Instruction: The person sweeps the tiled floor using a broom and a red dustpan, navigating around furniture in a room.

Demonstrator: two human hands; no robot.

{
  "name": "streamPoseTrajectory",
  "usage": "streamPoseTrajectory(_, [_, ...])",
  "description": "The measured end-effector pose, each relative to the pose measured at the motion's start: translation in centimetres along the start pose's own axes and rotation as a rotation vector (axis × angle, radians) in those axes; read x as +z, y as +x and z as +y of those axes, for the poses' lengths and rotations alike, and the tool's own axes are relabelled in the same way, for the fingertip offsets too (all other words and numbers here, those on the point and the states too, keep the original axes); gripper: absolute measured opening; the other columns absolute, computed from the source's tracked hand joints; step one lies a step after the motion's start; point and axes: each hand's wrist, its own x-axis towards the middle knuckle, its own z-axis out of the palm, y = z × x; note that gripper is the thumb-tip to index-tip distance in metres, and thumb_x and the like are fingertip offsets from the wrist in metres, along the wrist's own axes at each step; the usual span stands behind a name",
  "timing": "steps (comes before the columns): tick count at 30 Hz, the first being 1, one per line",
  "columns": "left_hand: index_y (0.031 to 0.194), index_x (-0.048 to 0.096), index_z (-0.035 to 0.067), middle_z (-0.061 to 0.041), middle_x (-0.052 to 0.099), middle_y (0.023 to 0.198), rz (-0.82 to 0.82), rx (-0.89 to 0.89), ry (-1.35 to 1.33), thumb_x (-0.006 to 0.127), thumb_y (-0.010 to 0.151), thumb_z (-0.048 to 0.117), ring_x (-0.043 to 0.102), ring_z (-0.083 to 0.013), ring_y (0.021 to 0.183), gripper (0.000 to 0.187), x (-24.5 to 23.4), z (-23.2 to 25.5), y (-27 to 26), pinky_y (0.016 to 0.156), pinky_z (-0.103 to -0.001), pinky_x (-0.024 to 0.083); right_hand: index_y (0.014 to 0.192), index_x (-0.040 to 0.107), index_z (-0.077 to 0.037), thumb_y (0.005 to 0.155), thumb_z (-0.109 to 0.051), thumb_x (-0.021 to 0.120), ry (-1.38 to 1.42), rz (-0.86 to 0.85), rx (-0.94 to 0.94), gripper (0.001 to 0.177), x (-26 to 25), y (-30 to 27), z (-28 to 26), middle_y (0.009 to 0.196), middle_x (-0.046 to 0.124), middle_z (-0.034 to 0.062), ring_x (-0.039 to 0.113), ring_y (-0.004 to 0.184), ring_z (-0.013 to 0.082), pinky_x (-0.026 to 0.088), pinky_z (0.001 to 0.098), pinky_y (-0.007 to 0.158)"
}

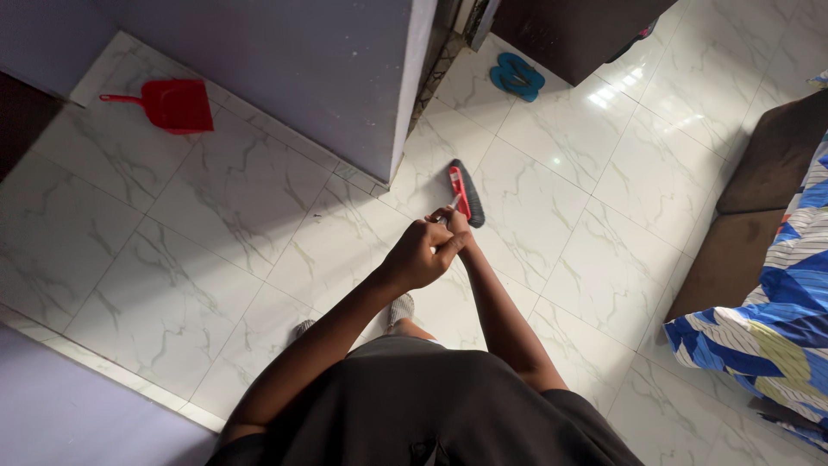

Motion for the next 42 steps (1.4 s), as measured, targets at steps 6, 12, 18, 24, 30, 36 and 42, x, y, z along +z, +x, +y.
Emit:
streamPoseTrajectory(6, [0.053, 0.046, -0.001, -0.010, 0.042, 0.042, 0.086, -0.114, 0.085, 0.062, 0.102, 0.029, 0.037, -0.0159, 0.039, 0.059, -5.5, 1.6, -3.2, 0.043, -0.038, 0.031, 0.087, 0.068, -0.003, 0.083, -0.007, 0.070, -0.289, -0.187, -0.132, 0.006, 5.7, -0.5, -2.9, 0.084, 0.069, 0.0054, 0.066, 0.075, 0.0160, 0.052, 0.0327, 0.064])
streamPoseTrajectory(12, [0.055, 0.044, 0.000, -0.009, 0.041, 0.043, 0.078, -0.077, 0.087, 0.062, 0.103, 0.029, 0.033, -0.0159, 0.040, 0.059, -13.0, 1.7, -9.4, 0.043, -0.037, 0.030, 0.088, 0.063, -0.001, 0.098, -0.015, 0.061, -0.114, -0.201, -0.025, 0.017, 15.9, -2.5, -5.0, 0.082, 0.060, 0.0048, 0.058, 0.076, 0.0147, 0.048, 0.0335, 0.062])
streamPoseTrajectory(18, [0.052, 0.046, 0.000, -0.009, 0.044, 0.042, -0.004, -0.053, 0.213, 0.063, 0.102, 0.032, 0.037, -0.0152, 0.038, 0.062, -21.9, 2.7, -15.0, 0.044, -0.036, 0.030, 0.097, 0.062, -0.011, 0.098, -0.041, 0.046, 0.728, -0.062, 0.080, 0.035, 28.1, -5.3, -10.4, 0.099, 0.066, -0.0053, 0.057, 0.099, 0.0030, 0.046, 0.0212, 0.089])
streamPoseTrajectory(24, [0.060, 0.049, 0.004, -0.005, 0.048, 0.051, -0.083, 0.354, 0.021, 0.064, 0.104, 0.036, 0.043, -0.0098, 0.047, 0.057, -27.0, 4.9, -17.7, 0.050, -0.032, 0.034, 0.086, 0.052, -0.009, 0.110, -0.050, 0.050, 1.213, 0.078, -0.214, 0.047, 31.4, -9.8, -22.1, 0.090, 0.058, -0.0012, 0.055, 0.094, 0.0066, 0.045, 0.0252, 0.093])
streamPoseTrajectory(30, [0.065, 0.052, 0.007, 0.003, 0.050, 0.053, -0.233, 0.296, -0.279, 0.063, 0.102, 0.043, 0.047, -0.0048, 0.051, 0.053, -27.2, 4.7, -18.5, 0.049, -0.027, 0.037, 0.095, 0.059, -0.006, 0.091, -0.026, 0.064, -0.150, 0.104, 0.169, 0.021, 25.6, -13.6, -30.1, 0.084, 0.063, 0.0059, 0.063, 0.078, 0.0195, 0.051, 0.0412, 0.067])
streamPoseTrajectory(36, [0.058, 0.055, 0.007, 0.004, 0.051, 0.050, -0.300, 0.017, -0.238, 0.056, 0.103, 0.045, 0.044, -0.0039, 0.049, 0.059, -23.3, -1.9, -17.4, 0.047, -0.028, 0.036, 0.114, 0.070, -0.008, 0.092, -0.022, 0.068, -0.513, -0.099, 0.148, 0.026, 24.5, -13.9, -16.3, 0.106, 0.074, 0.0160, 0.069, 0.100, 0.0320, 0.053, 0.0411, 0.083])
streamPoseTrajectory(42, [0.053, 0.043, 0.005, 0.003, 0.040, 0.047, -0.322, 0.005, -0.042, 0.057, 0.105, 0.042, 0.033, -0.0067, 0.048, 0.065, -23.7, -4.8, -16.1, 0.048, -0.032, 0.032, 0.119, 0.065, -0.003, 0.099, -0.014, 0.061, -0.337, -0.109, 0.045, 0.023, 28.1, -8.4, -13.4, 0.111, 0.072, 0.0157, 0.069, 0.106, 0.0276, 0.055, 0.0397, 0.088])
